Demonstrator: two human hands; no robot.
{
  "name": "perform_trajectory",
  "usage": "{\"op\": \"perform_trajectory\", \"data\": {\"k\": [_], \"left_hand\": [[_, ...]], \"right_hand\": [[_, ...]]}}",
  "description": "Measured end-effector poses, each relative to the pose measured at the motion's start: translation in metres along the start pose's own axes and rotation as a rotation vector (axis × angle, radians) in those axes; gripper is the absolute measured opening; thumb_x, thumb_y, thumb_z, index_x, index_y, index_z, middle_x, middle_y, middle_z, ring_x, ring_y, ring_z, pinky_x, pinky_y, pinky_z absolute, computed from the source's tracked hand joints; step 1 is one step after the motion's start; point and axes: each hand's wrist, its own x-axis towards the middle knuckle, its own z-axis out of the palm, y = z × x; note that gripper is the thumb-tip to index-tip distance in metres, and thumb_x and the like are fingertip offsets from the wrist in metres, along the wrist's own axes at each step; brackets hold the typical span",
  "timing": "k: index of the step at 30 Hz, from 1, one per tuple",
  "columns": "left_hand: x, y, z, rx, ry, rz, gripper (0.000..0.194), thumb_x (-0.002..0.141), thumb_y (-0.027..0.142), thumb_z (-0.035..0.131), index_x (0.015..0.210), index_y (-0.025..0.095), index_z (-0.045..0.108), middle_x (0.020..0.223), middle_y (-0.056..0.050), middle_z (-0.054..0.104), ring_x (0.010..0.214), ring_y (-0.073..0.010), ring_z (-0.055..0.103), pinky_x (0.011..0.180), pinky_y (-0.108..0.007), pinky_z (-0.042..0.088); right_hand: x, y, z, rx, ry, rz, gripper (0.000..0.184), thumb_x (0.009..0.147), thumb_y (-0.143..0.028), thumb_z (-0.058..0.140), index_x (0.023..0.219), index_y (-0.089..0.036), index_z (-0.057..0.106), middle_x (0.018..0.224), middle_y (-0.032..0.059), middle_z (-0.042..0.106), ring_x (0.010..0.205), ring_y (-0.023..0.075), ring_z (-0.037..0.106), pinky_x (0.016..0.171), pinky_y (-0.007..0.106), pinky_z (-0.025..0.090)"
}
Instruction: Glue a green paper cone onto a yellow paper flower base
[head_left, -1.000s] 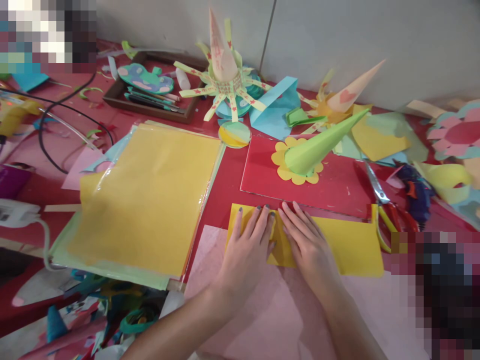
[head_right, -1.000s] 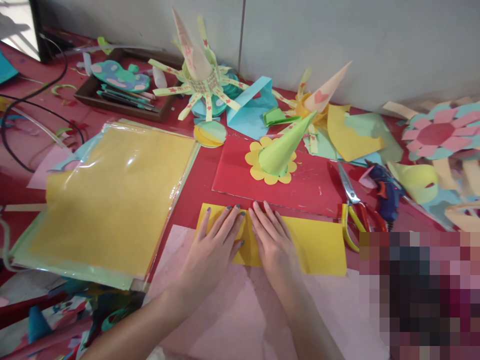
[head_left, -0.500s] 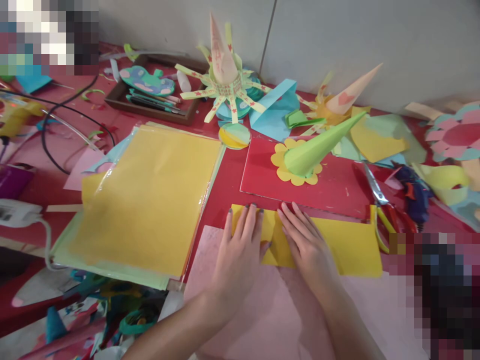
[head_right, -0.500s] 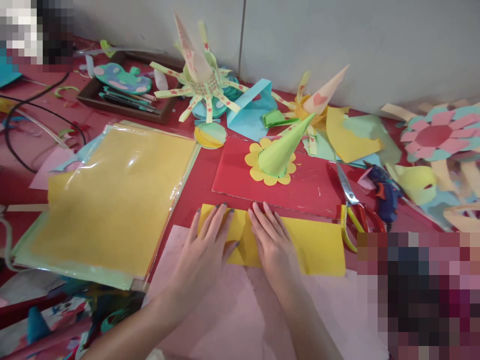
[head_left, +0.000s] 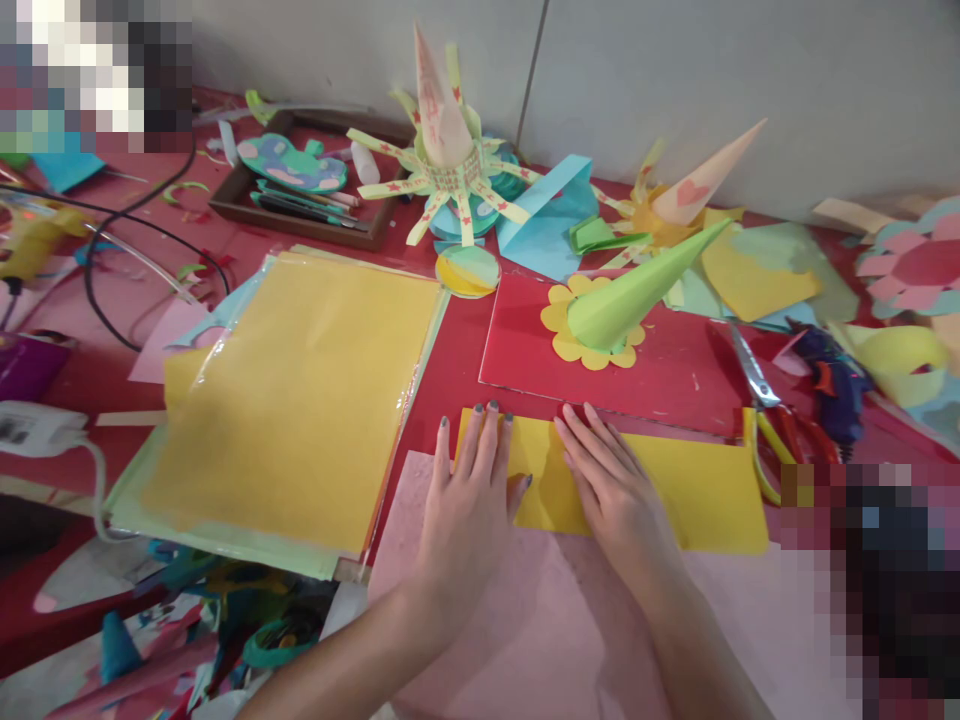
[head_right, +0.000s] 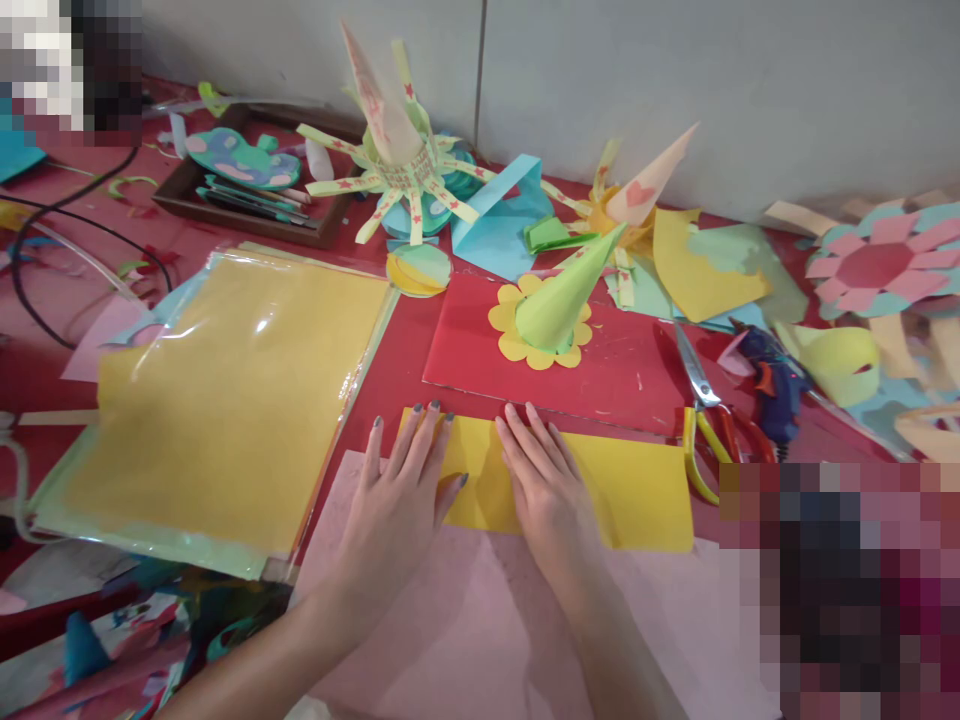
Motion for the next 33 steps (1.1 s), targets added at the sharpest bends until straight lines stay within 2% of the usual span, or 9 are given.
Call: {"op": "perform_trajectory", "data": {"k": [10,23,33], "left_hand": [[-0.0002,0.0010,0.0013,-0.005,0.024,-0.007,0.047,0.098,0.028,0.027,0.139,0.010,0.040,0.144,-0.011,0.044,0.131,-0.0268,0.042,0.113,-0.053,0.029],[0.0016,0.0006,-0.0072,-0.042,-0.019,-0.003,0.045,0.097,0.024,0.029,0.138,0.011,0.042,0.143,-0.012,0.044,0.132,-0.0269,0.042,0.113,-0.054,0.027],[0.0017,0.0004,-0.0055,-0.034,-0.024,-0.029,0.044,0.096,0.026,0.031,0.137,0.014,0.043,0.143,-0.011,0.044,0.132,-0.0293,0.041,0.112,-0.056,0.028]], "right_hand": [[-0.0001,-0.0001,0.0002,0.015,-0.003,0.013,0.060,0.092,-0.011,0.043,0.146,-0.028,0.024,0.138,0.0046,0.051,0.133,0.0225,0.040,0.104,0.046,0.045],[0.0003,-0.0004,0.0004,0.000,0.008,0.011,0.058,0.092,-0.011,0.043,0.145,-0.028,0.026,0.137,0.0043,0.052,0.132,0.0227,0.042,0.103,0.046,0.046],[-0.0005,0.0010,0.0014,-0.010,0.001,0.010,0.058,0.093,-0.012,0.041,0.146,-0.028,0.024,0.138,0.0033,0.051,0.133,0.0217,0.041,0.104,0.045,0.045]]}}
